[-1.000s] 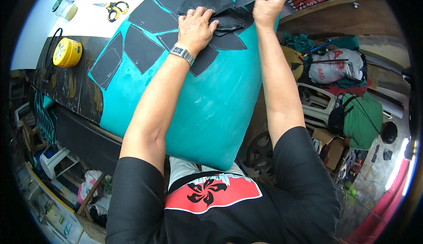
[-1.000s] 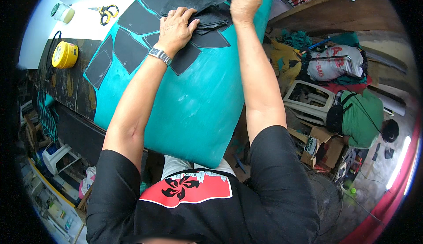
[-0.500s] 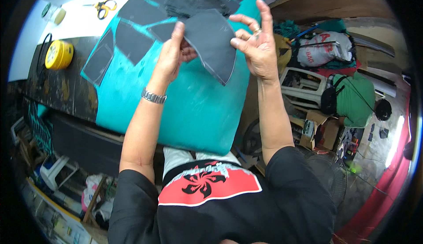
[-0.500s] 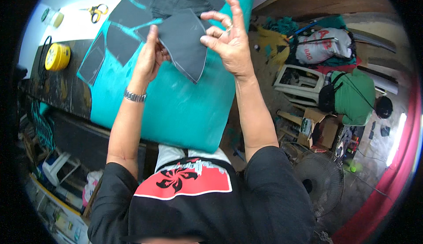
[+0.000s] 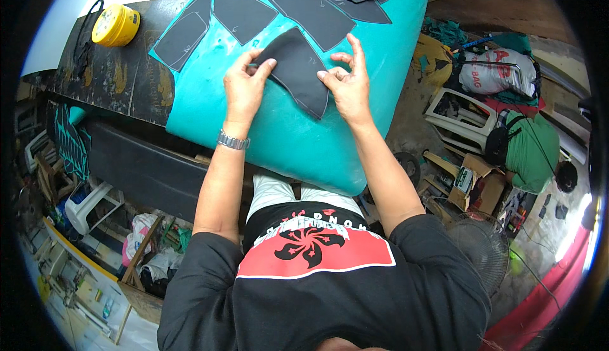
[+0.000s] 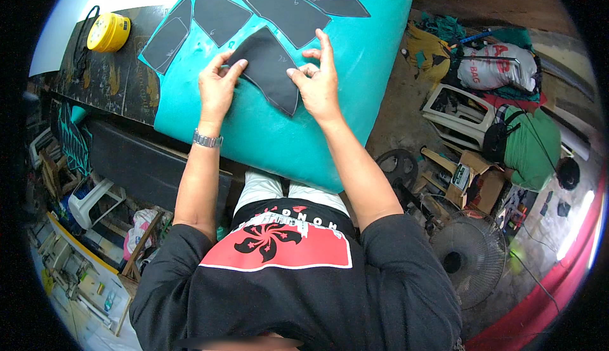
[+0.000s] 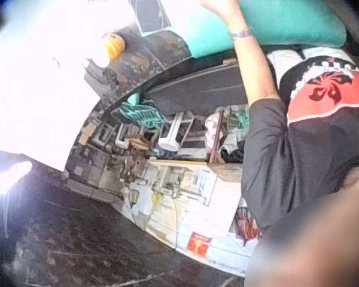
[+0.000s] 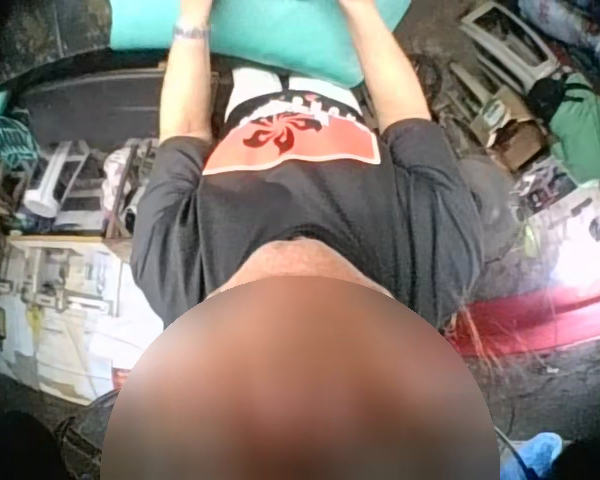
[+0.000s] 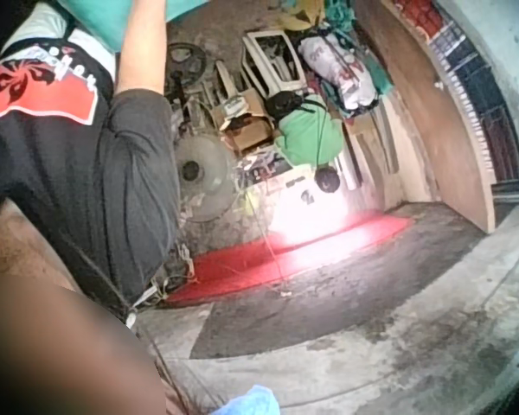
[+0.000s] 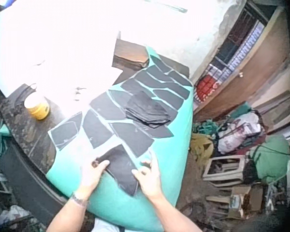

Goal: The person places black paper cutouts onto a teal board, arranging them in a pattern. They repeatedly pick up, position, and adjust the cutouts by hand to form a design across the surface.

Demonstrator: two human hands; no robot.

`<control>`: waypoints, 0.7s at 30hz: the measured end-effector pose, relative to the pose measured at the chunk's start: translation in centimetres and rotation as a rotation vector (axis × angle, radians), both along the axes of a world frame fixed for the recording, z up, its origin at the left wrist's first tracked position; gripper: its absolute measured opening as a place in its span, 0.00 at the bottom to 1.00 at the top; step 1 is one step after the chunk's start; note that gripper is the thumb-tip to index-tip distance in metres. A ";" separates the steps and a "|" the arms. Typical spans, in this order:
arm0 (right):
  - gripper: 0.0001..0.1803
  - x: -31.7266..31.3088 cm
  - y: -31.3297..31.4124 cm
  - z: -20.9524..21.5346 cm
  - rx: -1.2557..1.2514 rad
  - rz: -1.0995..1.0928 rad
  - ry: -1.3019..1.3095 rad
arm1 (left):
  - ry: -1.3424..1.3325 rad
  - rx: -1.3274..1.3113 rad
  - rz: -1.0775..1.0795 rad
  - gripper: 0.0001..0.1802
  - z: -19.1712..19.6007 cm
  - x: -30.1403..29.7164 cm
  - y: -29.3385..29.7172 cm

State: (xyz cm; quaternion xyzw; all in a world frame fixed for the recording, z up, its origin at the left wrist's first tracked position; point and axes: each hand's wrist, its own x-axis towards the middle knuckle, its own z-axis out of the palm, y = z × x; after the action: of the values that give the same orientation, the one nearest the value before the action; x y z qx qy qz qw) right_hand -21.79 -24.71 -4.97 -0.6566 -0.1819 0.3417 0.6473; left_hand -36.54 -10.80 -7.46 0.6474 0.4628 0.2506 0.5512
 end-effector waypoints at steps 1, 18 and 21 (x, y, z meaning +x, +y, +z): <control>0.54 -0.2 0.5 -0.3 0.006 -0.009 -0.037 | 0.050 0.077 -0.010 0.16 0.0 -0.1 0.8; 0.56 -2.8 4.6 1.3 0.051 0.131 0.046 | -0.199 -0.247 0.066 0.16 0.8 -5.1 5.4; 0.55 -5.9 6.4 0.1 0.036 0.177 0.039 | -0.132 -0.136 0.135 0.13 1.1 -7.2 6.5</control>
State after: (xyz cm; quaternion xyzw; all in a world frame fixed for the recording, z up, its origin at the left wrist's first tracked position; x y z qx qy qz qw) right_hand -27.64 -18.27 -4.82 -0.6196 -0.2327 0.4070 0.6295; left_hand -43.72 -4.30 -6.35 0.5579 0.4838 0.2972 0.6053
